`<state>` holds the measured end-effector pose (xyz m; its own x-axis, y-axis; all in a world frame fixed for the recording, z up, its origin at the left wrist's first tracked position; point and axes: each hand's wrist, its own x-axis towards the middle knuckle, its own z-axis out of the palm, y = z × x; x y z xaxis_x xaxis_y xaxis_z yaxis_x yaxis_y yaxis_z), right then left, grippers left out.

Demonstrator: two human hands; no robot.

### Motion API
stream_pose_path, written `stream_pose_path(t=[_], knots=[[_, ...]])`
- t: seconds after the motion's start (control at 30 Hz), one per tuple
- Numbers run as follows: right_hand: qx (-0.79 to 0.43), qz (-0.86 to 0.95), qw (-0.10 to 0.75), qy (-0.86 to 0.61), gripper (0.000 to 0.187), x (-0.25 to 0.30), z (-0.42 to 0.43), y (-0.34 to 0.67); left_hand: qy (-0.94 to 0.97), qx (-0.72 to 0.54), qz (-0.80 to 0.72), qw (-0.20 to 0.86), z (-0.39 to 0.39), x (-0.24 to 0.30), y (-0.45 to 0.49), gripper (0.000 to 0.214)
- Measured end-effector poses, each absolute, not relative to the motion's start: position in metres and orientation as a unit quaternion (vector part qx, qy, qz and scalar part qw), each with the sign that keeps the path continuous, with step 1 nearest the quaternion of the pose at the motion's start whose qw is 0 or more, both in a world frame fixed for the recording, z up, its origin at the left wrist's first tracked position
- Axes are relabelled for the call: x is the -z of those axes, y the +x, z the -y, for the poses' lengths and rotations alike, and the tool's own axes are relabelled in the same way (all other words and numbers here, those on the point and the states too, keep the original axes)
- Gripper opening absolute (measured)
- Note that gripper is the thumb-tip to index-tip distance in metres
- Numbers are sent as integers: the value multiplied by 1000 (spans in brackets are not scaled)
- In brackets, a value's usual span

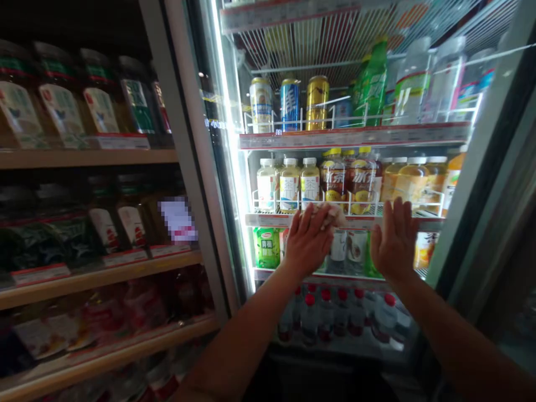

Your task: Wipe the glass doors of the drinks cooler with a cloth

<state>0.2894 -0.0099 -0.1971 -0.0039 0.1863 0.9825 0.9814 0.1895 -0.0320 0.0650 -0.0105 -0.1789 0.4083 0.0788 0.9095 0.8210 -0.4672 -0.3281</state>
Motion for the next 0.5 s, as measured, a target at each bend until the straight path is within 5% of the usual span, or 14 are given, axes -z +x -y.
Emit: stream_pose_path(t=[0.5], knots=[[431,571,520,-467,74,275,7,274,-677,503,362,397,10,198,14,28]])
